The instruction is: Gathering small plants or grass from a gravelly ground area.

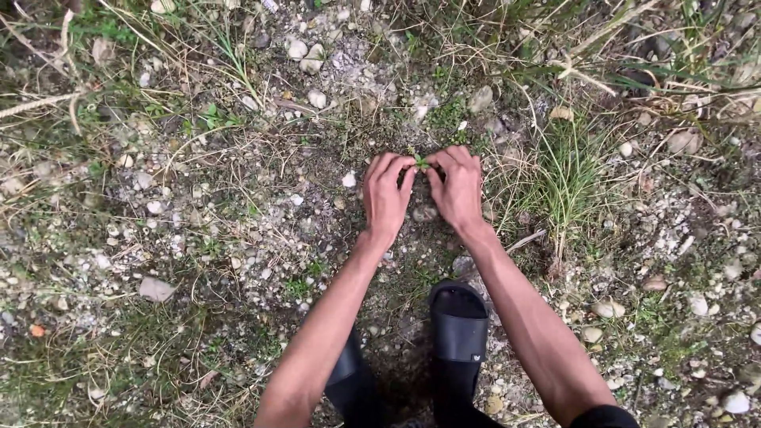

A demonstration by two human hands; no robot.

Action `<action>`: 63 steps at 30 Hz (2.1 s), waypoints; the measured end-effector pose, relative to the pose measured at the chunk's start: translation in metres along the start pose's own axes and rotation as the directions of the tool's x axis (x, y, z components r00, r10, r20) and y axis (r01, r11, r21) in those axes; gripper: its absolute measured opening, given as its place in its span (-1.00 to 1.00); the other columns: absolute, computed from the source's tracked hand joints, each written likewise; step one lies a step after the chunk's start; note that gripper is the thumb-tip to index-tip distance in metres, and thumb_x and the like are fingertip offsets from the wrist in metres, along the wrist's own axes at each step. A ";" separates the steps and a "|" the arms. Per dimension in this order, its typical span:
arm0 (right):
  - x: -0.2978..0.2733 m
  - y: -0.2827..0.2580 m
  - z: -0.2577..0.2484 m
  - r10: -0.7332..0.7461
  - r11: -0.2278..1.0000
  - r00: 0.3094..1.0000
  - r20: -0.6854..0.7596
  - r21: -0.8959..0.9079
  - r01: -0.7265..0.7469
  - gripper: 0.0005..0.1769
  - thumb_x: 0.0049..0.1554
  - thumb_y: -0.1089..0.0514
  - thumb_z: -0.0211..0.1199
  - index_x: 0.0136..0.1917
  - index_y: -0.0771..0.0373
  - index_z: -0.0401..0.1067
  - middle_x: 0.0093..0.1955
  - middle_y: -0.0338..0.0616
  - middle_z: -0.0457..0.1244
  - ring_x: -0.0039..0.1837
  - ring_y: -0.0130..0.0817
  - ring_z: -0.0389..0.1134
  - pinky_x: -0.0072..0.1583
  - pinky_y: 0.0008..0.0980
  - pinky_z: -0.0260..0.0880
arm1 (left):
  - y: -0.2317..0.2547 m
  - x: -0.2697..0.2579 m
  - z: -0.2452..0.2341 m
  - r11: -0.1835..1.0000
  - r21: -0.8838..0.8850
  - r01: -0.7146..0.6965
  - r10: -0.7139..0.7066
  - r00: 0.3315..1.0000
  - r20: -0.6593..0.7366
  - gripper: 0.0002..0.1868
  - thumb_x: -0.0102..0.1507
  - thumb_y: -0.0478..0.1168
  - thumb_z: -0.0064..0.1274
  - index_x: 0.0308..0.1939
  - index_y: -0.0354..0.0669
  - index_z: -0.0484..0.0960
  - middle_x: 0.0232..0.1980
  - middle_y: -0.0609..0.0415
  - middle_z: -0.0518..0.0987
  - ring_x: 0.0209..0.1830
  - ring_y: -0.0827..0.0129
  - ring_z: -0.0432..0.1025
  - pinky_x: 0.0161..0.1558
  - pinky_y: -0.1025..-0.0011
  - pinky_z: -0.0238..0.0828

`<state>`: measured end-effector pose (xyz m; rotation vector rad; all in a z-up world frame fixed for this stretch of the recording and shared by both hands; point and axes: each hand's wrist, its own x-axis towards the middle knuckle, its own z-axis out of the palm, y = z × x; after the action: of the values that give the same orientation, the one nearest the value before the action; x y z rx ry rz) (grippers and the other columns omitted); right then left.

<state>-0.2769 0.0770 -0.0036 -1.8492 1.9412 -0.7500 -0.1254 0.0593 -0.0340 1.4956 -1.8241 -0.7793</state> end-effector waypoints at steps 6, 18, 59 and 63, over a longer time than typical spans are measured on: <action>0.000 -0.012 -0.013 0.008 0.998 0.999 -0.035 0.068 -0.006 -0.82 0.07 0.35 0.39 -0.01 0.31 0.58 -0.12 -0.11 0.33 -0.02 -0.23 0.30 0.08 -0.15 0.28 | 0.040 0.007 -0.030 0.992 -0.129 0.015 -0.014 1.000 0.011 -0.84 0.24 -0.35 0.23 -0.09 -0.19 0.69 -0.15 0.09 0.58 -0.27 0.37 0.46 -0.11 0.35 0.49; -0.027 -0.028 -0.130 0.026 0.999 0.960 -0.280 -0.017 -0.032 -0.77 0.03 0.36 0.41 -0.01 0.33 0.53 -0.10 -0.02 0.31 0.02 -0.05 0.35 0.10 -0.16 0.32 | 0.143 0.008 -0.030 0.893 -0.394 -0.217 0.221 0.975 -0.036 -0.84 0.27 -0.40 0.18 -0.07 -0.26 0.61 -0.11 -0.02 0.62 -0.14 0.12 0.54 -0.08 0.25 0.47; -0.031 -0.055 -0.058 -0.049 0.999 0.999 -0.014 -0.004 0.049 -0.78 0.03 0.23 0.45 -0.01 0.20 0.60 -0.15 -0.09 0.31 -0.01 -0.08 0.34 0.07 -0.10 0.26 | 0.043 -0.019 -0.074 0.998 0.051 -0.044 0.044 0.999 -0.006 -0.69 0.16 -0.28 0.29 -0.03 -0.10 0.63 -0.14 0.09 0.61 -0.08 0.17 0.51 -0.04 0.21 0.49; -0.023 -0.055 -0.023 -0.113 0.994 0.992 0.046 -0.004 0.114 -0.64 -0.04 0.23 0.46 0.07 0.25 0.60 -0.09 -0.07 0.32 0.04 -0.08 0.32 0.08 -0.09 0.27 | 0.000 -0.026 -0.075 0.981 0.176 -0.082 0.070 0.995 0.074 -0.51 0.09 -0.24 0.36 0.09 -0.15 0.59 -0.06 0.01 0.56 -0.05 0.17 0.46 0.03 0.23 0.48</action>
<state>-0.2450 0.1027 0.0454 -1.9766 1.8249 -0.7292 -0.0630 0.0817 0.0095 1.5161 -2.0353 -0.6507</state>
